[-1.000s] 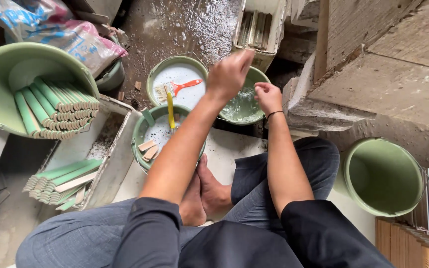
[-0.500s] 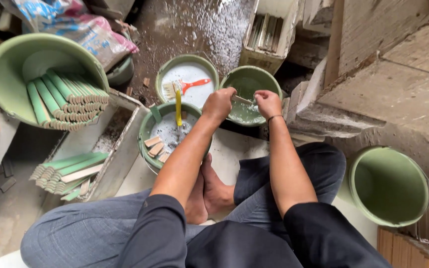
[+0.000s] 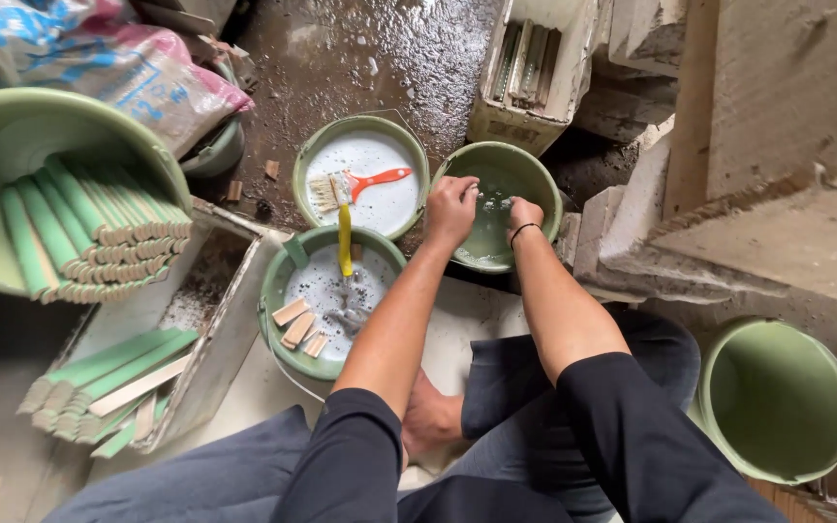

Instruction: The person sits cross-legged and repeatedly cleans small wooden sticks by scrubbing them with a cloth in a soapy bucket, then rinsing them in a second bucket of water. The person handles the sticks one at a time, scrubbing and rinsing each before moving to the next.

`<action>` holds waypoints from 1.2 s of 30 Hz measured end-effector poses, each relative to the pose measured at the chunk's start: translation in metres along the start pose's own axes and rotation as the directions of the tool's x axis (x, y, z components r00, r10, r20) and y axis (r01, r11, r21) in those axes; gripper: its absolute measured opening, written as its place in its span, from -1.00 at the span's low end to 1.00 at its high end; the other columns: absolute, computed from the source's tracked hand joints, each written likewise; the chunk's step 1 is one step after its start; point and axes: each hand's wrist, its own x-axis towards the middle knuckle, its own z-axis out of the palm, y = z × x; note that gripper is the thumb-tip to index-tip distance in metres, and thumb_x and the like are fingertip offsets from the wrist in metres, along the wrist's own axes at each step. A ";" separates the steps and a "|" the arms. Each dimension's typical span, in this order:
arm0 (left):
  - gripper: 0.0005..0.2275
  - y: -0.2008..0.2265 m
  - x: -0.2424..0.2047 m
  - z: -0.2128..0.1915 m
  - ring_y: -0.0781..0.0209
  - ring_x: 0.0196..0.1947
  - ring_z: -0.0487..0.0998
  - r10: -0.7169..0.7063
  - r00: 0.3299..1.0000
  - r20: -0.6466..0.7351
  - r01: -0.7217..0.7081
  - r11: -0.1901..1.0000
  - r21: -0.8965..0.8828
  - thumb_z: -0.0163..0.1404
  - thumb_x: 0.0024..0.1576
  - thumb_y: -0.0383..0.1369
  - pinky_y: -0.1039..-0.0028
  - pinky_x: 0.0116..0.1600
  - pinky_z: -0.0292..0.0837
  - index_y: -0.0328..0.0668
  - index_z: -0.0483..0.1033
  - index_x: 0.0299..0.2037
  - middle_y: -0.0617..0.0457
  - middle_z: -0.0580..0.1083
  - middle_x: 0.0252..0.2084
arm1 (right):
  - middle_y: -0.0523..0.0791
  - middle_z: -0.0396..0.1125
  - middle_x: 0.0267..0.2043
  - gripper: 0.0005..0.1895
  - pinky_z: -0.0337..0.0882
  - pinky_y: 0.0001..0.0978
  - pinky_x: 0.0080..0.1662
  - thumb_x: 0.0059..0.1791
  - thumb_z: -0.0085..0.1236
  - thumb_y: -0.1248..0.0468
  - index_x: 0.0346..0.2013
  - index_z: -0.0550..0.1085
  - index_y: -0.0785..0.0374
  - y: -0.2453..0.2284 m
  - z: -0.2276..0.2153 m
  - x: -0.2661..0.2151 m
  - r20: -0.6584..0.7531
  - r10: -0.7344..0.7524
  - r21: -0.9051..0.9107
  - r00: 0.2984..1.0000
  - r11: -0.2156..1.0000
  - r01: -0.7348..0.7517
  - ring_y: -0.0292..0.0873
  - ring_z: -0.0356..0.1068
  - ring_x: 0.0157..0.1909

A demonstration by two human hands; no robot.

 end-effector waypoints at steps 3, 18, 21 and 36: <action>-0.83 -0.017 -0.005 0.012 0.05 -0.08 0.63 -0.089 0.984 0.153 0.071 0.991 0.116 0.04 0.23 -0.32 0.33 0.08 0.56 0.04 0.66 -0.05 0.03 0.51 -0.15 | 0.13 0.44 -0.17 -0.58 0.50 0.25 -0.18 -0.05 0.22 0.18 0.04 0.48 0.31 -0.004 0.001 -0.009 0.042 0.051 0.049 0.998 0.997 -0.053 0.20 0.55 -0.20; -0.86 0.026 0.016 -0.012 -0.21 -0.12 0.63 -0.242 0.880 0.408 0.176 0.965 0.192 0.05 0.07 -0.37 -0.01 0.01 0.54 -0.05 0.65 -0.22 -0.14 0.61 -0.30 | 0.01 0.52 -0.01 -0.63 0.58 -0.06 0.04 0.10 0.07 0.11 0.09 0.53 0.25 -0.175 -0.046 -0.246 0.765 -0.061 -0.055 0.641 0.986 0.160 -0.02 0.57 0.00; -0.90 0.064 0.022 -0.031 -0.14 -0.16 0.65 -0.130 0.894 0.428 0.055 0.981 0.184 0.06 0.05 -0.36 0.12 -0.03 0.59 0.10 0.66 -0.32 -0.02 0.63 -0.36 | 0.04 0.50 0.05 -0.61 0.59 -0.09 0.02 0.09 0.11 0.17 0.20 0.47 0.20 -0.186 -0.068 -0.262 0.708 -0.222 0.010 0.670 0.952 0.305 0.00 0.57 0.01; -0.76 0.312 0.101 -0.109 0.10 -0.63 0.56 0.348 0.910 0.226 -0.391 0.902 0.185 -0.06 0.21 -0.15 0.22 -0.52 0.39 0.01 0.53 -0.44 0.12 0.51 -0.63 | 0.00 0.55 -0.08 -0.73 0.62 -0.19 -0.20 0.03 0.05 0.25 0.01 0.49 0.24 -0.202 -0.140 -0.301 0.411 -0.380 0.398 0.829 0.892 0.212 0.01 0.61 -0.21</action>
